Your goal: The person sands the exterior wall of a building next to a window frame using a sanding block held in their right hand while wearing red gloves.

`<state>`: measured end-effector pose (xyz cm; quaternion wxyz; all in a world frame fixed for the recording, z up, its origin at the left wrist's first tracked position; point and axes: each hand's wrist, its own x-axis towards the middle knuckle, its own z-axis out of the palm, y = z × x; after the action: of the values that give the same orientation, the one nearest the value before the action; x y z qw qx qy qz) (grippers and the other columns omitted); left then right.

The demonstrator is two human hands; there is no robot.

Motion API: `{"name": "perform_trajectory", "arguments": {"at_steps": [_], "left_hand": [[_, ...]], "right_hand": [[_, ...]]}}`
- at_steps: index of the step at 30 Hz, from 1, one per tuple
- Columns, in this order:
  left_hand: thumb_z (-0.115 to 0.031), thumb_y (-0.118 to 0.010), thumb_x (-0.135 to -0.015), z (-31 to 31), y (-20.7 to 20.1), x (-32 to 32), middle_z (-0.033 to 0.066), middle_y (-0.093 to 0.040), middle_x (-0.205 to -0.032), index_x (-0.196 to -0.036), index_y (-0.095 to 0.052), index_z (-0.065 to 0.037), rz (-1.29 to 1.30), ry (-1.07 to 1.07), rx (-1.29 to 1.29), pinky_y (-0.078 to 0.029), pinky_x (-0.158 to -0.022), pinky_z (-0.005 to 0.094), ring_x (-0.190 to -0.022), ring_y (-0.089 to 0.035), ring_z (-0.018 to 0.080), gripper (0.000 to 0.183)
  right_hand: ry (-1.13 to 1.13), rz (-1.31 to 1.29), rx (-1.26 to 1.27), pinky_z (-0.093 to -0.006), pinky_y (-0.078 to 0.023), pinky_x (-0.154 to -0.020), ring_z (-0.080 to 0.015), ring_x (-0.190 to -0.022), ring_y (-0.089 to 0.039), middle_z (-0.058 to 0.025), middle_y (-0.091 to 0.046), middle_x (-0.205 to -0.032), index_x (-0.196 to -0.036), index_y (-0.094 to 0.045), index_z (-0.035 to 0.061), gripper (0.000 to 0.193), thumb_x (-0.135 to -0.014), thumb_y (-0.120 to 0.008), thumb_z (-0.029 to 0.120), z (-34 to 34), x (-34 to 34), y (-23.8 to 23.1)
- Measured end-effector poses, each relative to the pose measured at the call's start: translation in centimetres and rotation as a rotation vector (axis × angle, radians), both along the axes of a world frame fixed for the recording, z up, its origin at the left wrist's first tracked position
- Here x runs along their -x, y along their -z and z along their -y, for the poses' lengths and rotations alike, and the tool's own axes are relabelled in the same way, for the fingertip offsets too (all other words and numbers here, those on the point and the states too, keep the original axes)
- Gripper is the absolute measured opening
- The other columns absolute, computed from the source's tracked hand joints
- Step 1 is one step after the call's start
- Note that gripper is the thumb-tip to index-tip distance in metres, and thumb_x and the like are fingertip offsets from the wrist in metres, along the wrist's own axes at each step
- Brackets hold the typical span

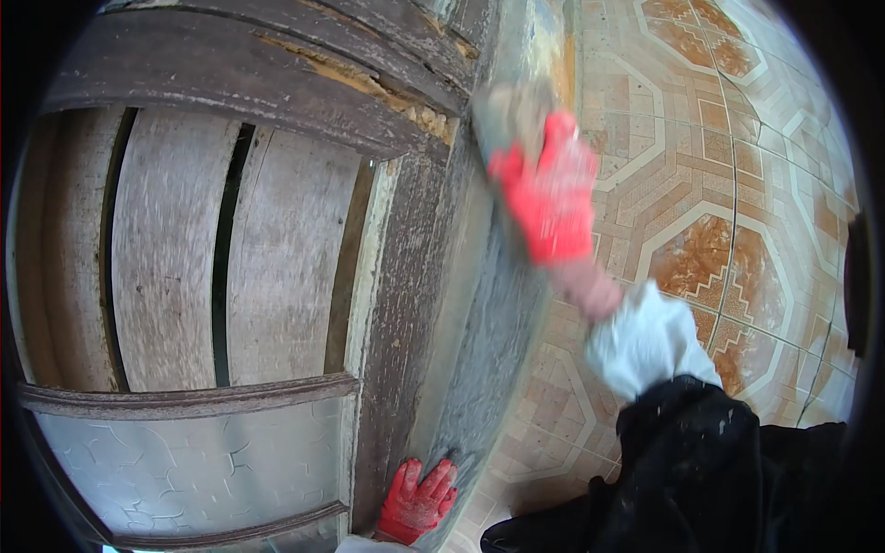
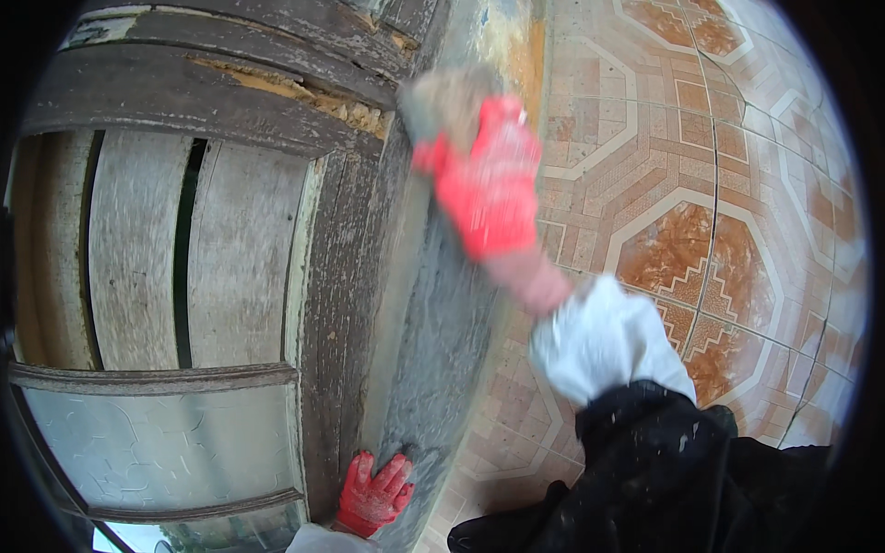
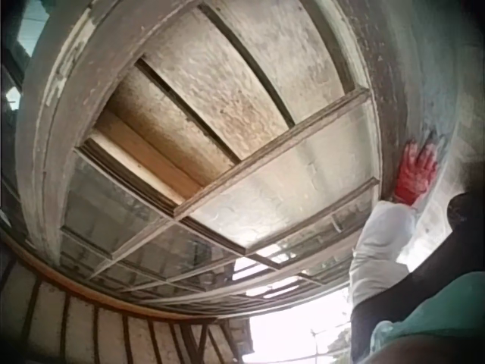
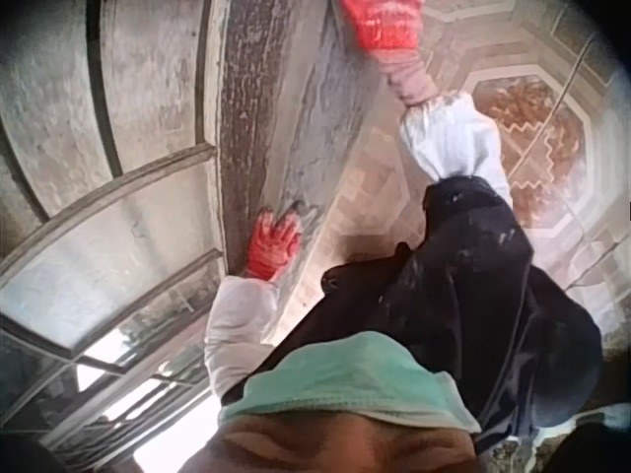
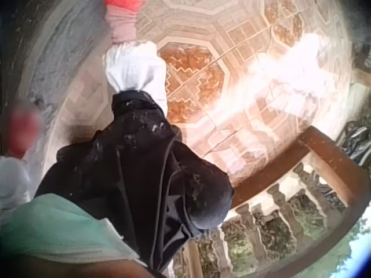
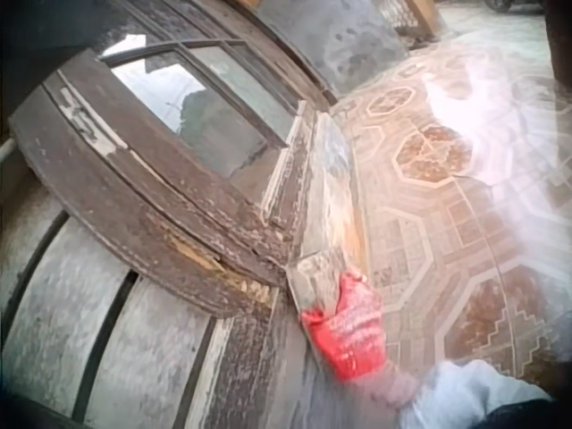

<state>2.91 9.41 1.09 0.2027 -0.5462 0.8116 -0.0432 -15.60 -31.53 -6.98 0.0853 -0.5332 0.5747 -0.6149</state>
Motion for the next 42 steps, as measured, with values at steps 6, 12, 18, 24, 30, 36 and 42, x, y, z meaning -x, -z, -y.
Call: {"name": "perform_trajectory", "arguments": {"at_steps": [6, 12, 18, 24, 30, 36, 42], "left_hand": [[-0.036, -0.063, -0.085, 0.4, -1.1, 0.3, 0.0021, -0.051, -0.134, -0.120, -0.063, -0.014, 0.044, -0.012, -0.037, -0.044, -0.092, 0.0481, -0.106, -0.049, 0.0352, 0.042], [-0.036, -0.062, -0.082, -1.4, -0.8, -0.6, -0.0008, -0.054, -0.128, -0.113, -0.065, -0.016, 0.062, -0.058, 0.008, -0.044, -0.090, 0.0525, -0.112, -0.042, 0.0386, 0.037], [-0.037, -0.061, -0.082, -0.4, -0.1, -0.2, -0.0003, -0.054, -0.128, -0.114, -0.065, -0.016, 0.032, -0.032, -0.013, -0.044, -0.090, 0.0529, -0.110, -0.044, 0.0390, 0.038], [-0.036, -0.063, -0.081, 0.8, 0.1, 0.0, 0.0003, -0.053, -0.127, -0.113, -0.065, -0.016, -0.012, 0.018, -0.014, -0.045, -0.087, 0.0524, -0.104, -0.047, 0.0384, 0.037], [-0.036, -0.062, -0.082, 0.1, -0.5, 0.2, 0.0002, -0.053, -0.128, -0.113, -0.064, -0.016, 0.014, -0.061, -0.049, -0.045, -0.087, 0.0527, -0.106, -0.046, 0.0392, 0.037], [-0.035, -0.064, -0.081, 0.4, -0.3, 0.3, 0.0008, -0.053, -0.126, -0.112, -0.064, -0.015, 0.018, -0.035, -0.024, -0.045, -0.087, 0.0522, -0.104, -0.046, 0.0382, 0.037], [-0.034, -0.065, -0.080, -0.1, -1.5, 0.0, 0.0014, -0.054, -0.124, -0.112, -0.064, -0.014, 0.053, -0.084, -0.019, -0.045, -0.087, 0.0512, -0.102, -0.047, 0.0375, 0.038]], "right_hand": [[-0.034, 0.260, -0.508, -0.0450, -0.050, -0.082, -0.0443, -0.095, -0.062, -0.0309, -0.063, -0.100, -0.109, -0.060, -0.0036, 0.059, -0.090, -0.051, 0.051, 9.0, 1.8, 0.2], [-0.487, 0.472, -0.136, -0.0486, -0.049, -0.074, -0.0439, -0.086, -0.061, -0.0235, -0.060, -0.099, -0.127, -0.045, -0.0057, 0.089, -0.054, -0.086, 0.022, -11.9, -3.2, -2.1], [-0.400, 0.171, -0.270, -0.0453, -0.048, -0.085, -0.0401, -0.107, -0.058, -0.0252, -0.060, -0.106, -0.117, -0.054, -0.0016, 0.066, -0.066, -0.081, 0.030, -2.0, 1.4, -4.4], [-0.054, 0.466, -0.437, -0.0496, -0.049, -0.072, -0.0447, -0.087, -0.060, -0.0244, -0.063, -0.092, -0.096, -0.058, 0.0008, 0.038, -0.084, -0.066, 0.036, 6.2, 3.4, -1.6], [-0.471, 0.314, -0.200, -0.0437, -0.051, -0.086, -0.0416, -0.105, -0.061, -0.0264, -0.059, -0.112, -0.137, -0.029, -0.0051, 0.105, -0.052, -0.088, 0.017, -14.3, -1.5, 1.8], [-0.256, 0.182, -0.393, -0.0449, -0.048, -0.089, -0.0447, -0.103, -0.059, -0.0271, -0.058, -0.112, -0.120, -0.050, -0.0020, 0.073, -0.064, -0.083, 0.031, -4.0, 0.3, 1.4], [-0.088, 0.258, -0.553, -0.0488, -0.050, -0.074, -0.0441, -0.093, -0.061, -0.0273, -0.060, -0.094, -0.110, -0.056, -0.0036, 0.047, -0.086, -0.064, 0.037, 2.5, -2.1, 1.3]]}}
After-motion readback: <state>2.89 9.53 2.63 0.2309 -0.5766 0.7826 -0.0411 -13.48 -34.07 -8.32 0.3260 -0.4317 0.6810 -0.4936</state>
